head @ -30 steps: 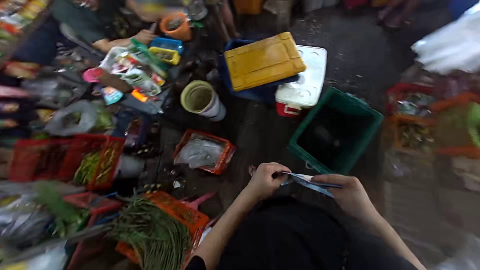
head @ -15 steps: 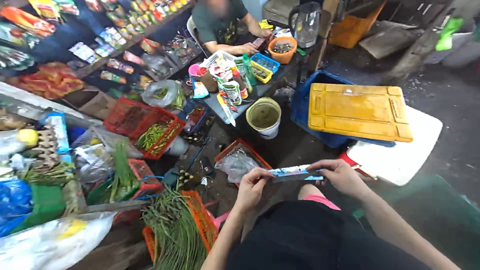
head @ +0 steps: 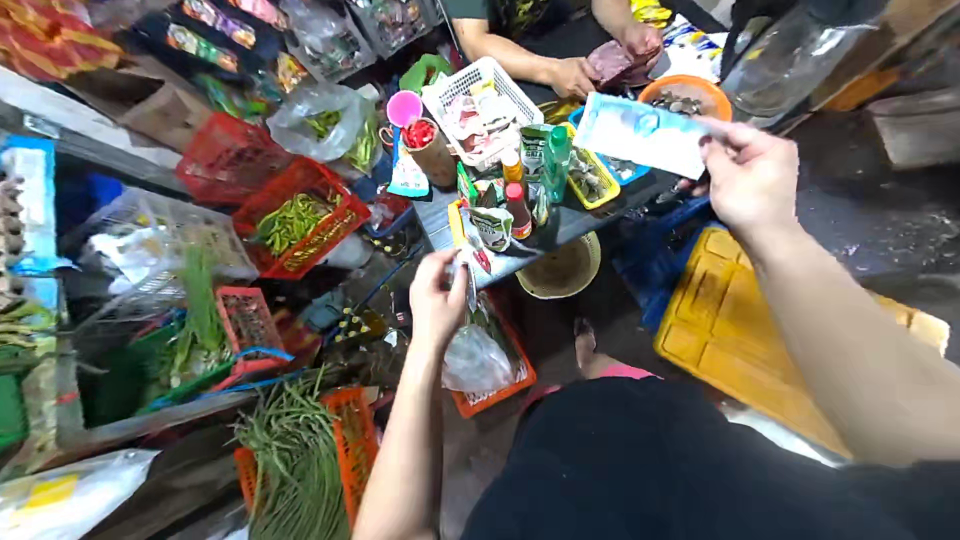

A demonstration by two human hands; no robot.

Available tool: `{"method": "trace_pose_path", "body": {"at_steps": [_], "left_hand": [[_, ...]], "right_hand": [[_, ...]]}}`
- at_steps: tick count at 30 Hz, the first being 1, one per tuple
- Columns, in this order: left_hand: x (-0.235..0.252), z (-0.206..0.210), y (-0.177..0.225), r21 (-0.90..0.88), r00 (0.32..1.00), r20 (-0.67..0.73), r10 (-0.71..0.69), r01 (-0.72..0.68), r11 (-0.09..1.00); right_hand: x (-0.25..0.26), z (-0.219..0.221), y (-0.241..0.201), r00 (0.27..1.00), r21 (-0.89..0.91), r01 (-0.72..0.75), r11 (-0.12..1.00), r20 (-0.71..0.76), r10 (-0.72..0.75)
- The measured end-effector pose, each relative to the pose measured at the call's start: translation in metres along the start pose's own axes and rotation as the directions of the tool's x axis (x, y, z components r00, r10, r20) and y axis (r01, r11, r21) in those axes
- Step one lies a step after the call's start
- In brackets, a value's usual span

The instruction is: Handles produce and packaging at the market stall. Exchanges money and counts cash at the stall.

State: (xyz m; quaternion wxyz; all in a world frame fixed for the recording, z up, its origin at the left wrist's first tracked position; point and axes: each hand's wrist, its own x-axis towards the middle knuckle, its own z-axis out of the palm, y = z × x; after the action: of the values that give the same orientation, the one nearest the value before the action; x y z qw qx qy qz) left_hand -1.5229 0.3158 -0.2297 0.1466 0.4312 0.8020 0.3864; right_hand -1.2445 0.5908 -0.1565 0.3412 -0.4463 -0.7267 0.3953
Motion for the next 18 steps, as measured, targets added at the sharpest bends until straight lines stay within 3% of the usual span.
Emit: {"method": "trace_pose_path", "body": {"at_steps": [6,9,13,18], "left_hand": [[0.216,0.034,0.011,0.313,0.980,0.198,-0.037,-0.027,0.949],[0.300,0.073,-0.005,0.476,0.938,0.334,-0.096,-0.080,0.876],[0.369,0.125,-0.041,0.597,0.867,0.448,-0.217,-0.110,0.794],[0.399,0.154,-0.063,0.601,0.818,0.512,-0.261,-0.124,0.790]], "right_hand": [[0.170,0.068,0.000,0.980,-0.281,0.164,0.946,0.156,-0.124],[0.221,0.120,-0.002,0.960,-0.483,0.199,0.853,0.269,-0.072],[0.261,0.181,-0.007,0.932,-0.635,0.206,0.745,0.360,0.049],[0.307,0.236,-0.011,0.887,-0.748,0.325,0.579,0.454,0.088]]}}
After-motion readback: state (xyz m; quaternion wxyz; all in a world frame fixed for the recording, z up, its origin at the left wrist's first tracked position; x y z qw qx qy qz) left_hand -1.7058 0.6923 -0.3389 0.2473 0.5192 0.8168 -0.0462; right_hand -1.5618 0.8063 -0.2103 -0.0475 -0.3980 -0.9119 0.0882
